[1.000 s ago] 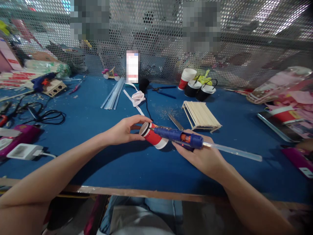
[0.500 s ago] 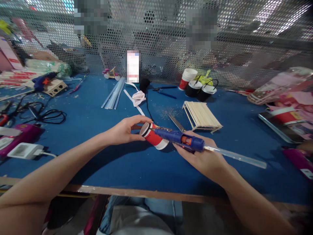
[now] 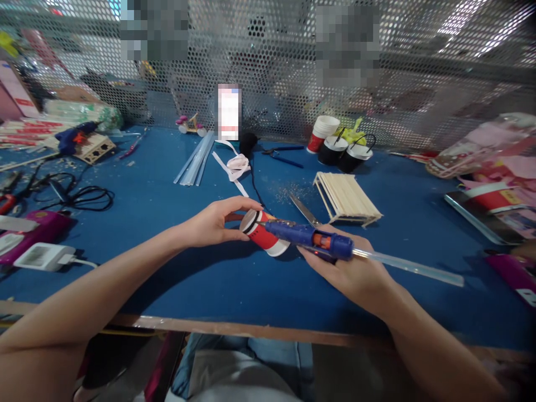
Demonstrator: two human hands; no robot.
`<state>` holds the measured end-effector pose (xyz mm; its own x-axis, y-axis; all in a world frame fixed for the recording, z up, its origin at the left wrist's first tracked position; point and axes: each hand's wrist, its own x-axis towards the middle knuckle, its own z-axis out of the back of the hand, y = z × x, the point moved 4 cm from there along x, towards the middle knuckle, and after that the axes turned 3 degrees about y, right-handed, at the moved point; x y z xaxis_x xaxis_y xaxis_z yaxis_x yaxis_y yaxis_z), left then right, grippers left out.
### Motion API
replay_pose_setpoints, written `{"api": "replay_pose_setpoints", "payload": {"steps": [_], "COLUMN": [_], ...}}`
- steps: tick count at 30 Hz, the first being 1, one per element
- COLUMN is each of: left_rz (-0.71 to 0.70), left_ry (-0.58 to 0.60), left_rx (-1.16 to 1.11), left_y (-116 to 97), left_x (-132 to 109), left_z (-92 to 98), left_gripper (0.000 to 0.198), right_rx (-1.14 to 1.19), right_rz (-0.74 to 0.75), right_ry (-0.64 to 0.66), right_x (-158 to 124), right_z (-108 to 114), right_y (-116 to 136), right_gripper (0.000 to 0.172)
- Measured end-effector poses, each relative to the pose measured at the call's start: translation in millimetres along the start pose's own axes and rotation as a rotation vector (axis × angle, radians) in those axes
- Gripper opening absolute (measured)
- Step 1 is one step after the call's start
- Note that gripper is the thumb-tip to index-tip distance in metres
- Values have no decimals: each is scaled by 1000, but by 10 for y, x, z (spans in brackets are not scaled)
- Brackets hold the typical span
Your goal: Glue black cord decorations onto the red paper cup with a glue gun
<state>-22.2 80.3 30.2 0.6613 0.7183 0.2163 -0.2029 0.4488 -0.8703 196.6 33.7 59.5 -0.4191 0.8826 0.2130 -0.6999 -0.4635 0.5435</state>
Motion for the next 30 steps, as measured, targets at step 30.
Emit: {"api": "replay_pose_setpoints", "payload": {"steps": [30], "left_rz": [-37], "left_ry": [30], "left_rx": [57], "left_y": [-9], "left_x": [-12], "left_z": [7], "left_gripper": [50], "right_rx": [-234], "right_rz": [123], "right_ry": [-37], "right_x": [51], "right_z": [82], "right_y": [-62], "right_gripper": [22]}}
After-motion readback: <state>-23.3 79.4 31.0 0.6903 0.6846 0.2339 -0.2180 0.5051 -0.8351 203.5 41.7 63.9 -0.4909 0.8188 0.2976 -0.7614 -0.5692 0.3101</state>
